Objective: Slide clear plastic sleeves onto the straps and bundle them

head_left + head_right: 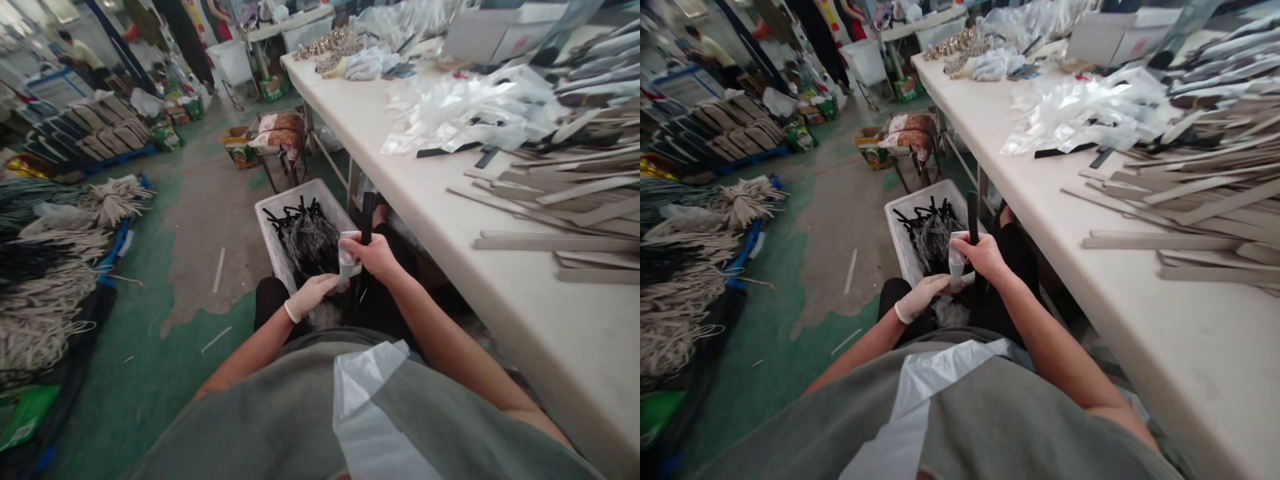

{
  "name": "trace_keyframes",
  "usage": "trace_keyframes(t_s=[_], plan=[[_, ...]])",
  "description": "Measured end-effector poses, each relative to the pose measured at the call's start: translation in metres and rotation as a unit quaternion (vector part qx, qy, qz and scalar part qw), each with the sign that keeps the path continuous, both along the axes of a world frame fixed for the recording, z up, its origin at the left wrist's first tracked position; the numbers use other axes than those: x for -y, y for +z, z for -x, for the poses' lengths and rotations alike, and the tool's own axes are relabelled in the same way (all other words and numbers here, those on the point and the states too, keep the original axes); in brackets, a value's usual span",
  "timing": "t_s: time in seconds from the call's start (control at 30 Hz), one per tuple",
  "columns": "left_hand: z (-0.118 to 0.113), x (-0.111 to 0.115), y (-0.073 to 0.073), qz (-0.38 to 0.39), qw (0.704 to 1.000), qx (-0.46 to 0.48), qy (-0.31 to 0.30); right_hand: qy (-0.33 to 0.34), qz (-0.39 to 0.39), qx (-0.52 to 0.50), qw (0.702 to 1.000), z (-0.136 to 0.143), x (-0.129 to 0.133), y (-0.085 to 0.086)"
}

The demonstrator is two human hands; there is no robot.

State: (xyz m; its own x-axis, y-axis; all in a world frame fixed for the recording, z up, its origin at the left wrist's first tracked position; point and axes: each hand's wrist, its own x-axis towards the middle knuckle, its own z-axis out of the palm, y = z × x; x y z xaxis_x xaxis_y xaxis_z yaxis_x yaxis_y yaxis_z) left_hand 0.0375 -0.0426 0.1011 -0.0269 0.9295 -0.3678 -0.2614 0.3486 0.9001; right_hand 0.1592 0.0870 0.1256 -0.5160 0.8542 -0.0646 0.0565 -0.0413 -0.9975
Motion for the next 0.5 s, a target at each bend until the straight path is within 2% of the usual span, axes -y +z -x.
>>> trace_keyframes(t_s=[0.13, 0.2, 0.27, 0.4, 0.5], plan=[[0.003, -0.017, 0.001, -0.033, 0.997, 0.024, 0.072, 0.036, -0.091, 0.056, 0.994, 0.003, 0.003, -0.008], [0.004, -0.023, 0.001, -0.037, 0.995, 0.006, 0.091, 0.035, -0.15, 0.078, 0.985, 0.004, 0.003, -0.01], [0.004, -0.025, -0.002, -0.029, 0.997, -0.015, 0.075, 0.033, -0.183, 0.104, 0.977, 0.003, 0.002, -0.011], [0.003, -0.018, -0.014, -0.009, 0.999, -0.03, 0.018, 0.042, -0.185, 0.135, 0.972, 0.002, 0.001, -0.011], [0.004, -0.013, -0.021, -0.001, 1.0, -0.028, 0.001, 0.045, -0.195, 0.147, 0.969, 0.004, 0.001, -0.012]])
